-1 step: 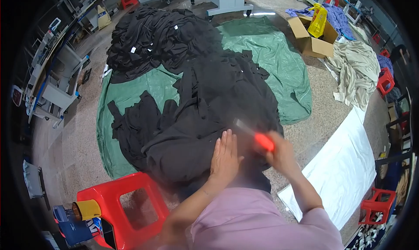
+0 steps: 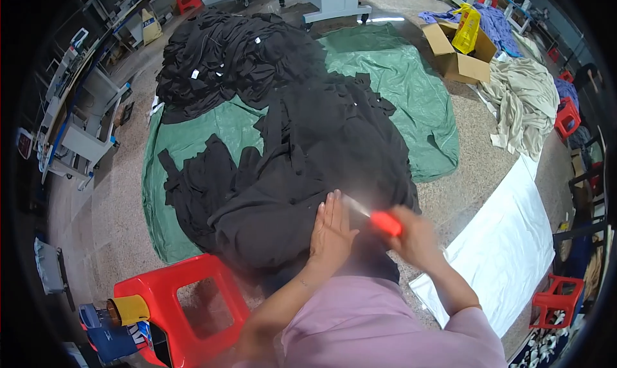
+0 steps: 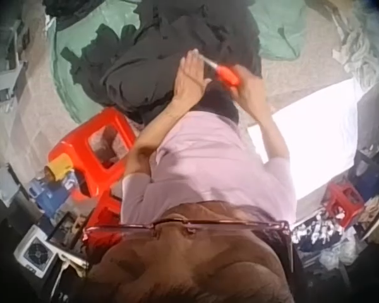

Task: Trimming loose threads and excess material from black fabric garment pieces using scissors.

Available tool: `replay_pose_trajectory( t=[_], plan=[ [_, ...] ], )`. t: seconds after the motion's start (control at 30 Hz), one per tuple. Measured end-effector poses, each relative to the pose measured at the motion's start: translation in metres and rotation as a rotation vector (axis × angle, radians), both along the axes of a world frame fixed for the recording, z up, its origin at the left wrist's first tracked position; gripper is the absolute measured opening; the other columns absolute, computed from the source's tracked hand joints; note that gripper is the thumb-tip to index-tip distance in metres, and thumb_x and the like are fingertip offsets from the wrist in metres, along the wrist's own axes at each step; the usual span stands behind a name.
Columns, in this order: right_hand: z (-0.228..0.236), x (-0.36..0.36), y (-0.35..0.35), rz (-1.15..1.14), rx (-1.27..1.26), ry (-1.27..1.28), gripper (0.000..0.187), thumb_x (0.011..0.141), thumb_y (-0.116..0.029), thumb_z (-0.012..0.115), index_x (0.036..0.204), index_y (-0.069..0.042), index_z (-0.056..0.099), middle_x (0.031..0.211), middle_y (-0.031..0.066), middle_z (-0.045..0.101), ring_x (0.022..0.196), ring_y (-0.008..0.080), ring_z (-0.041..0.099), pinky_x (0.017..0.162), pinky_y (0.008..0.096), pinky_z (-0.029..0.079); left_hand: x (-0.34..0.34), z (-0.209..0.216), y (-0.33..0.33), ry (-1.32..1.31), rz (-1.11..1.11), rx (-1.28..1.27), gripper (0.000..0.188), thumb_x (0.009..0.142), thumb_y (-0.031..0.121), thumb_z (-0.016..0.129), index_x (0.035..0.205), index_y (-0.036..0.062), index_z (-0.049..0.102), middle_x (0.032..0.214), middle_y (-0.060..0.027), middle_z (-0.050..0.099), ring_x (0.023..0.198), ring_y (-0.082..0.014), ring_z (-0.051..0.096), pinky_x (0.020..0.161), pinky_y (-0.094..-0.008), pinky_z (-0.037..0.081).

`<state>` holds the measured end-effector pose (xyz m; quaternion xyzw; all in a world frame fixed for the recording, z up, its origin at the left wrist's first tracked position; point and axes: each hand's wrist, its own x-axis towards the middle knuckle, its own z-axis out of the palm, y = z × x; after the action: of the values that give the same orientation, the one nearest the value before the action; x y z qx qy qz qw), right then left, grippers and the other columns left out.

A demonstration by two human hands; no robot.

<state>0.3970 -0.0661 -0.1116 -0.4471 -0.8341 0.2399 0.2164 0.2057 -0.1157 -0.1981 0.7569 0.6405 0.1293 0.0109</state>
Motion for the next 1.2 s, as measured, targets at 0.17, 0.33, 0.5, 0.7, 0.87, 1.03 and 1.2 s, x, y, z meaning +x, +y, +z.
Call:
replay_pose_trajectory(
  t=[0.17, 0.33, 0.5, 0.7, 0.87, 1.03, 1.2],
  plan=[
    [0.01, 0.004, -0.033, 0.044, -0.09, -0.205, 0.023, 0.078, -0.02, 0.071, 0.092, -0.007, 0.057, 0.081, 0.0139, 0.064, 0.069, 0.0362, 0.064, 0.058, 0.0438, 0.05, 0.002, 0.001, 0.004, 0.101, 0.006, -0.004, 0.079, 0.085, 0.039, 0.064, 0.141, -0.0101, 0.038, 0.15, -0.0292, 0.031, 0.141, -0.0387, 0.031, 0.115, -0.0477, 0.025],
    [0.01, -0.002, -0.029, 0.051, -0.094, -0.27, 0.025, 0.077, -0.022, 0.071, 0.091, -0.008, 0.058, 0.079, 0.013, 0.065, 0.066, 0.0369, 0.064, 0.056, 0.0456, 0.05, 0.0, 0.004, 0.003, 0.081, -0.01, 0.003, 0.077, 0.086, 0.037, 0.064, 0.14, -0.0107, 0.038, 0.15, -0.0297, 0.032, 0.141, -0.0393, 0.032, 0.115, -0.0485, 0.025],
    [0.001, -0.005, -0.023, 0.076, -0.009, -0.2, 0.028, 0.082, -0.029, 0.07, 0.085, -0.006, 0.054, 0.071, 0.0138, 0.063, 0.059, 0.0361, 0.063, 0.051, 0.0446, 0.048, 0.0, 0.008, 0.003, 0.062, -0.016, -0.005, 0.073, 0.087, 0.033, 0.061, 0.14, -0.0112, 0.039, 0.148, -0.0304, 0.034, 0.14, -0.0405, 0.033, 0.115, -0.0492, 0.025],
    [-0.001, 0.005, -0.022, 0.038, -0.007, -0.091, 0.027, 0.082, -0.03, 0.071, 0.09, -0.008, 0.057, 0.076, 0.0117, 0.064, 0.062, 0.0349, 0.064, 0.052, 0.0442, 0.049, 0.002, 0.012, 0.002, 0.112, -0.007, -0.08, 0.075, 0.089, 0.038, 0.061, 0.142, -0.0099, 0.036, 0.153, -0.0269, 0.029, 0.144, -0.036, 0.027, 0.118, -0.0472, 0.02],
    [0.006, 0.026, -0.025, -0.058, -0.059, -0.124, 0.034, 0.084, -0.04, 0.072, 0.091, -0.009, 0.058, 0.075, 0.011, 0.064, 0.062, 0.0352, 0.064, 0.052, 0.0448, 0.048, 0.005, 0.017, 0.0, 0.058, -0.03, -0.079, 0.078, 0.089, 0.043, 0.06, 0.143, -0.0084, 0.036, 0.154, -0.0216, 0.03, 0.145, -0.0318, 0.024, 0.118, -0.0474, 0.019],
    [0.007, 0.029, -0.027, -0.102, -0.098, -0.293, 0.038, 0.084, -0.042, 0.071, 0.086, -0.007, 0.056, 0.071, 0.0125, 0.064, 0.06, 0.0361, 0.064, 0.052, 0.0459, 0.048, 0.002, 0.014, 0.0, 0.122, -0.05, -0.151, 0.075, 0.091, 0.041, 0.058, 0.143, -0.0073, 0.036, 0.153, -0.0189, 0.033, 0.144, -0.0309, 0.027, 0.117, -0.0463, 0.02],
    [0.015, 0.025, -0.029, -0.032, -0.151, -0.261, 0.036, 0.083, -0.04, 0.071, 0.085, -0.007, 0.058, 0.071, 0.0155, 0.065, 0.062, 0.0383, 0.064, 0.055, 0.0474, 0.049, 0.0, 0.011, -0.001, 0.094, -0.058, -0.125, 0.072, 0.092, 0.038, 0.058, 0.143, -0.0076, 0.037, 0.152, -0.0199, 0.034, 0.144, -0.0301, 0.027, 0.117, -0.0445, 0.022]
  ],
)
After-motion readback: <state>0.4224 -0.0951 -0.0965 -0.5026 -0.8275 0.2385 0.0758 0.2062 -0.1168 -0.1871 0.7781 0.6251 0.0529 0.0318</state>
